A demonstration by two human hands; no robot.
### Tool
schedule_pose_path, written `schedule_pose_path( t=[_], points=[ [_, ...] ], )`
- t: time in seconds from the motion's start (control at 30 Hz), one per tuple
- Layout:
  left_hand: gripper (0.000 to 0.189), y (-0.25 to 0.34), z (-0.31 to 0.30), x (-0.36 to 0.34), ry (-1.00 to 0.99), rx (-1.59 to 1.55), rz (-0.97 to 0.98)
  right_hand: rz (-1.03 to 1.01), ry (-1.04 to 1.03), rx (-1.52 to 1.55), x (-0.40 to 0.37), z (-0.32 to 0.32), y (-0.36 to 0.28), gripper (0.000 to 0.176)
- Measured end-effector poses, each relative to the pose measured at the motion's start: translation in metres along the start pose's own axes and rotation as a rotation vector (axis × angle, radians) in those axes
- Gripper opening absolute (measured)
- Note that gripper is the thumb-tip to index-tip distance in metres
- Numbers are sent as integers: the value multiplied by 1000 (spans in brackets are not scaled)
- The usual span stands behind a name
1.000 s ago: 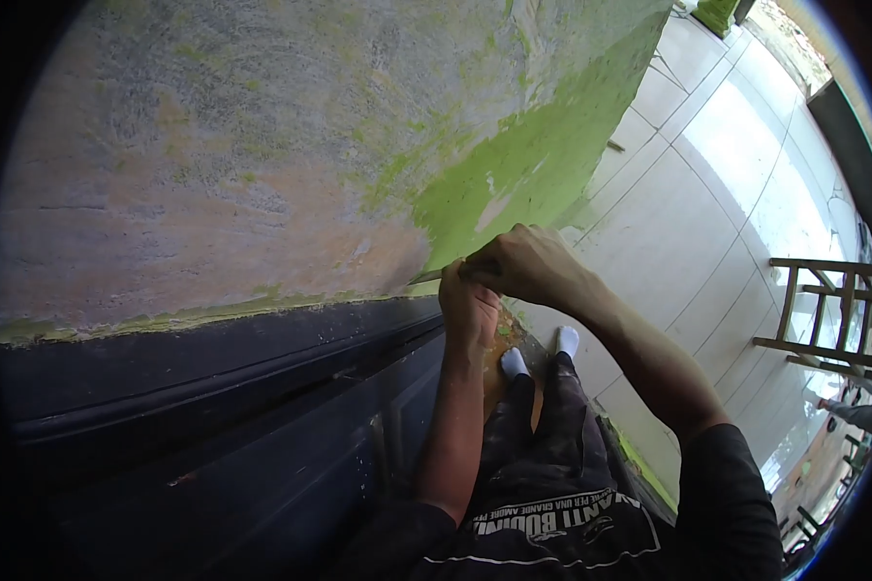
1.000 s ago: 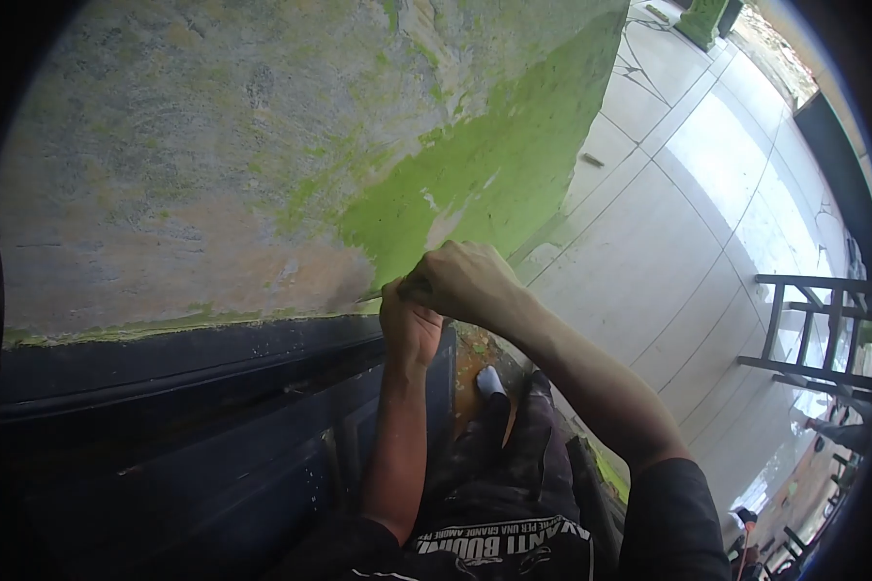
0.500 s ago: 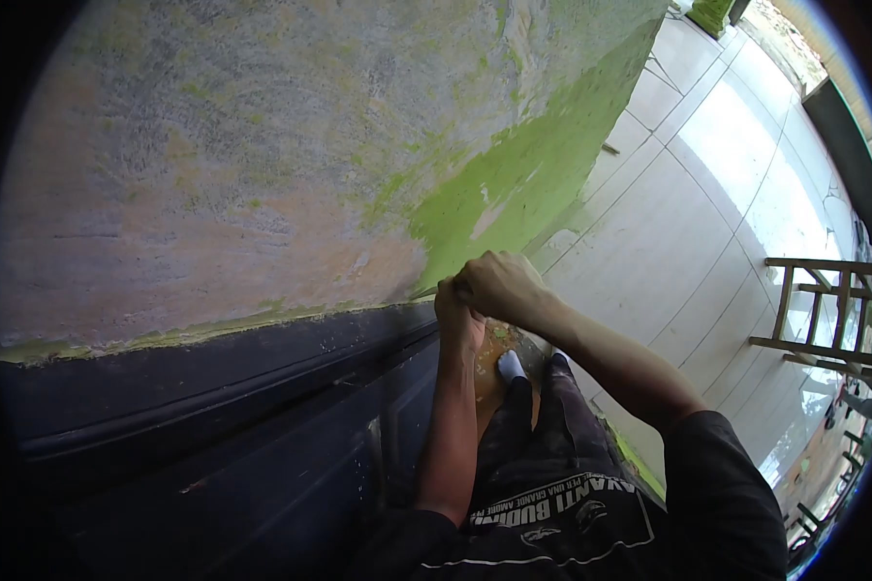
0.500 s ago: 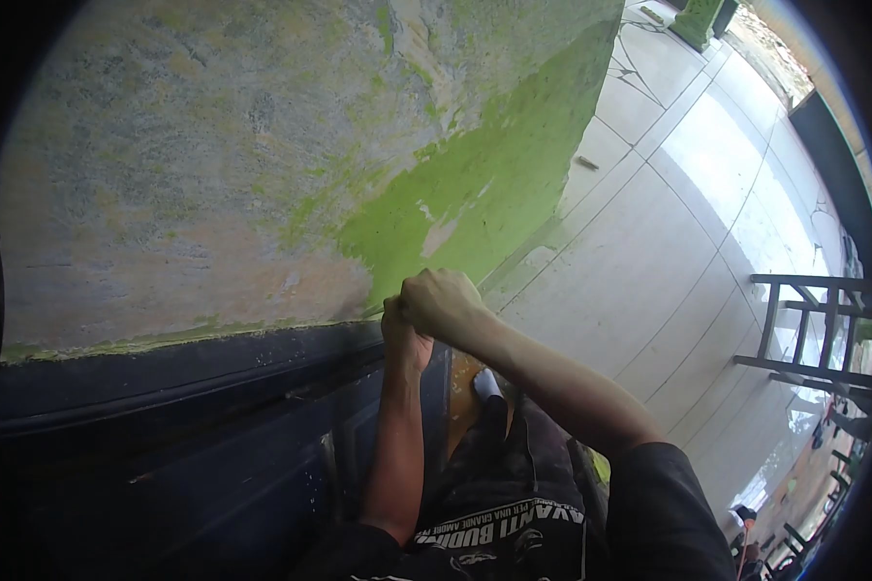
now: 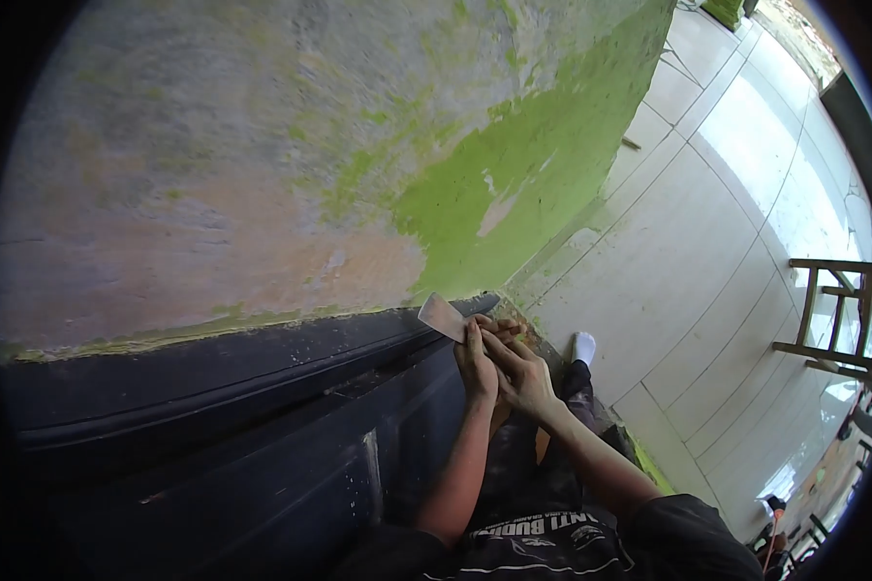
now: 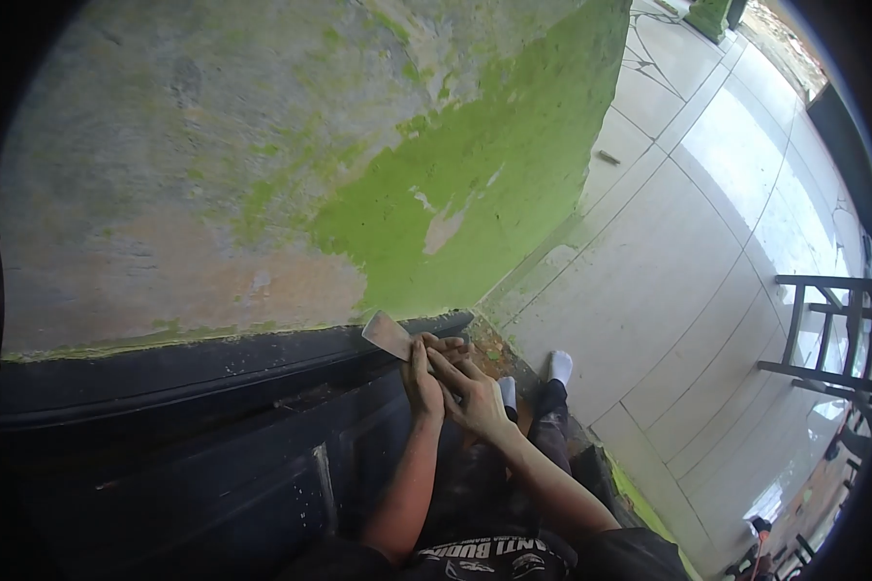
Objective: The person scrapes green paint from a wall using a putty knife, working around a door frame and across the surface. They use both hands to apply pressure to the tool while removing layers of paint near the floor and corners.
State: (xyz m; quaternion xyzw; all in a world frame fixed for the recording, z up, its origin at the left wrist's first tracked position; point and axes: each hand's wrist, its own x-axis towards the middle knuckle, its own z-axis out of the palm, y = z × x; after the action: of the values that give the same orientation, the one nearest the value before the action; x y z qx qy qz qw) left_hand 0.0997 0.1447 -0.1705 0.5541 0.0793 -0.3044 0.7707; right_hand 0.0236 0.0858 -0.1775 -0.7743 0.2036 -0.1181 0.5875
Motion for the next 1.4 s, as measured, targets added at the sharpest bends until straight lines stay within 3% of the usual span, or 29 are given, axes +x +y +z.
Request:
schedule_pose_path(
  t=[0.17,0.27,0.33,0.43,0.5,0.53,0.6,0.67,0.73,0.8,0.93,1.0,1.13,1.17,1.27,1.37,1.4],
  points=[
    [42,-45,-38,27,50,82,181,-220,23,68,16,20,40,53],
    [46,-47,-37,37,25,137,272,-236,-70,118,28,19,55,53],
    [47,-46,-29,44,37,134,310,-137,-257,55,38,14,70,55],
    [46,-61,-26,56,131,-66,298,-93,-240,16,45,18,94,56],
    [44,-70,-27,63,193,219,400,-151,-180,95,42,23,109,56],
    [44,-75,-31,67,206,207,408,-207,-104,183,44,25,114,57],
    [44,-81,-41,71,306,365,432,-289,-145,223,44,26,120,57],
    [44,-61,-26,62,215,239,382,-69,-275,390,45,31,123,61],
    [45,-61,-27,62,243,278,462,-123,-282,340,52,33,110,63],
    [46,-55,-32,63,241,213,432,-29,-363,388,56,39,100,65],
    [44,-62,-60,74,271,238,396,-160,-262,264,57,65,115,60],
    [42,-74,-70,75,397,562,432,-154,-236,311,48,78,125,57],
    [41,-75,-65,56,318,661,322,-56,-136,398,16,90,148,57],
    [36,-73,-63,51,227,419,184,25,-161,476,10,84,147,58],
    [30,-87,-62,49,196,515,306,174,-156,646,9,54,124,64],
    [25,-68,-57,34,108,462,209,144,-191,496,6,5,82,60],
    [25,-62,-53,29,108,464,137,144,-186,215,8,-11,60,57]
  ],
)
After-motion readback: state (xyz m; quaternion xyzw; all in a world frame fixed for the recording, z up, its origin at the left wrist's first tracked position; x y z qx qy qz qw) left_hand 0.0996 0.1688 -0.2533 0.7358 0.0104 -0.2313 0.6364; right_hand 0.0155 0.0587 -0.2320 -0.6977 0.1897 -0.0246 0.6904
